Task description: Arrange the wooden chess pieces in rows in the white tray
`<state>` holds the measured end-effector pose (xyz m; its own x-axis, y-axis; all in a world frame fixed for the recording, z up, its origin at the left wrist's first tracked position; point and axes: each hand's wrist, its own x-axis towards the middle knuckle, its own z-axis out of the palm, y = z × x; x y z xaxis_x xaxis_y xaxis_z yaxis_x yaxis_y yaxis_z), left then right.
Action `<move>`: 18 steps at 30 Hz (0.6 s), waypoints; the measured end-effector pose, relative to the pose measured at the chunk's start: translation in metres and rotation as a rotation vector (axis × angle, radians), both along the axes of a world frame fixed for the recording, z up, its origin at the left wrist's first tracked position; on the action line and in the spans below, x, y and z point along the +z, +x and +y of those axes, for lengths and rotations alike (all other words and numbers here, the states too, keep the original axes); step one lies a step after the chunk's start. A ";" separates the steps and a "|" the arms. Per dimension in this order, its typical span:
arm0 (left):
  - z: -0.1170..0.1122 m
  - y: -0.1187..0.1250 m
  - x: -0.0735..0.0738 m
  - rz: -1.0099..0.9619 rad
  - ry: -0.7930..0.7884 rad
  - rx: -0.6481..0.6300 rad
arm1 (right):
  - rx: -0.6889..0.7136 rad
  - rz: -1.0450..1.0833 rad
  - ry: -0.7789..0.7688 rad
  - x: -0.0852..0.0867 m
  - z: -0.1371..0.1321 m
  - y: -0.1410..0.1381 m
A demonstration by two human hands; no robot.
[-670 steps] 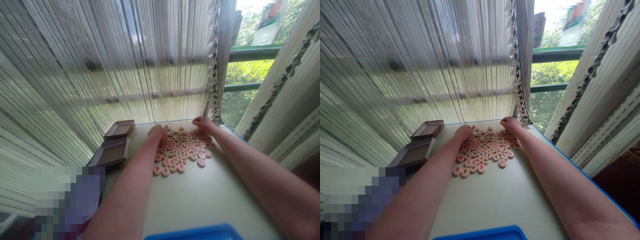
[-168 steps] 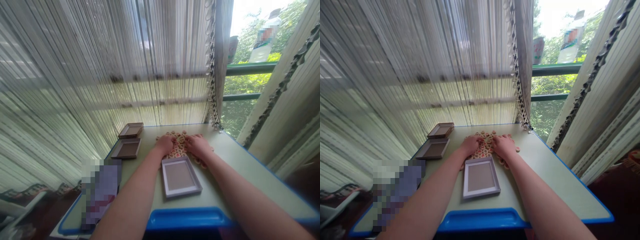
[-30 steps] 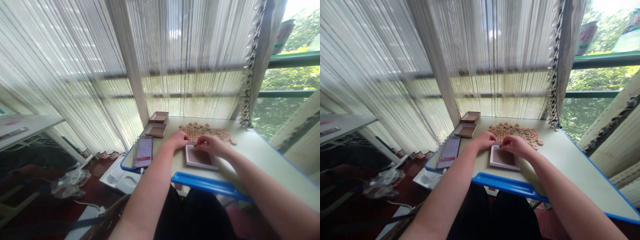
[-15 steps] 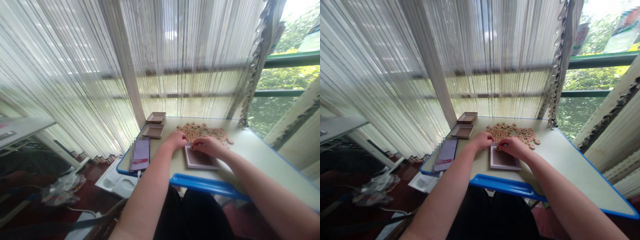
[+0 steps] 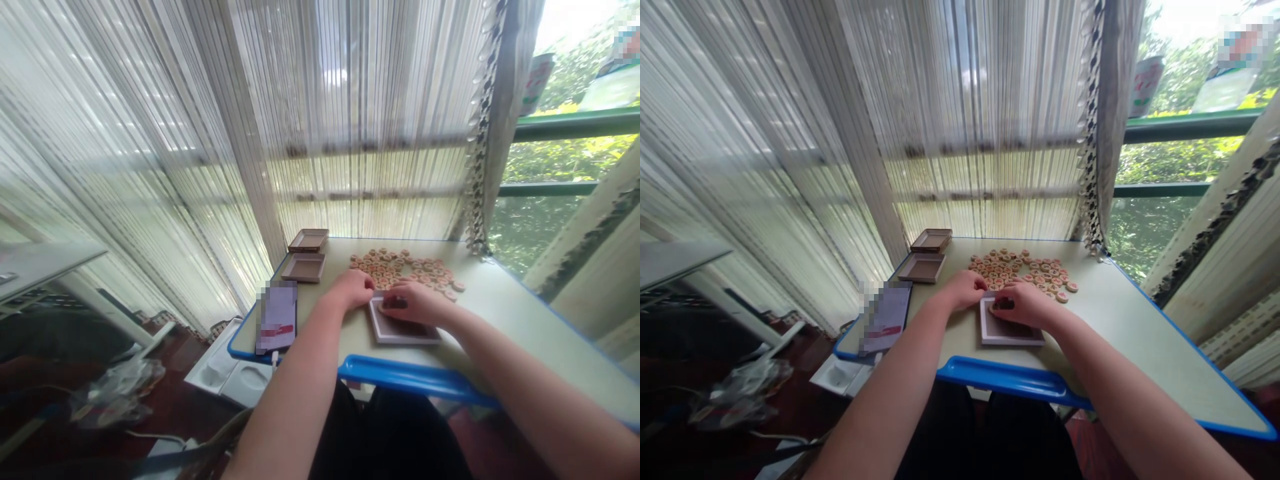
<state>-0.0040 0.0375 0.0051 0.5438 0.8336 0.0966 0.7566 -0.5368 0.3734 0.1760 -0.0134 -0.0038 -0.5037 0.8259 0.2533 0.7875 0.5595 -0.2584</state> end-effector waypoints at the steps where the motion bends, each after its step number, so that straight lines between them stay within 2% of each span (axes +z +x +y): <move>1: 0.000 -0.001 0.001 0.015 0.016 0.000 | -0.009 -0.008 0.007 0.001 0.000 0.001; 7: -0.004 0.001 0.005 0.099 0.138 0.039 | -0.061 -0.068 0.011 0.007 -0.001 0.007; 11: -0.005 0.007 0.001 0.042 0.206 -0.031 | -0.041 -0.066 0.022 0.003 0.000 0.006; 14: -0.004 0.010 -0.003 0.027 0.149 -0.096 | -0.025 -0.049 0.036 -0.001 0.003 0.006; 18: -0.001 0.008 -0.006 0.033 0.087 -0.127 | -0.104 -0.091 0.079 -0.003 0.006 0.011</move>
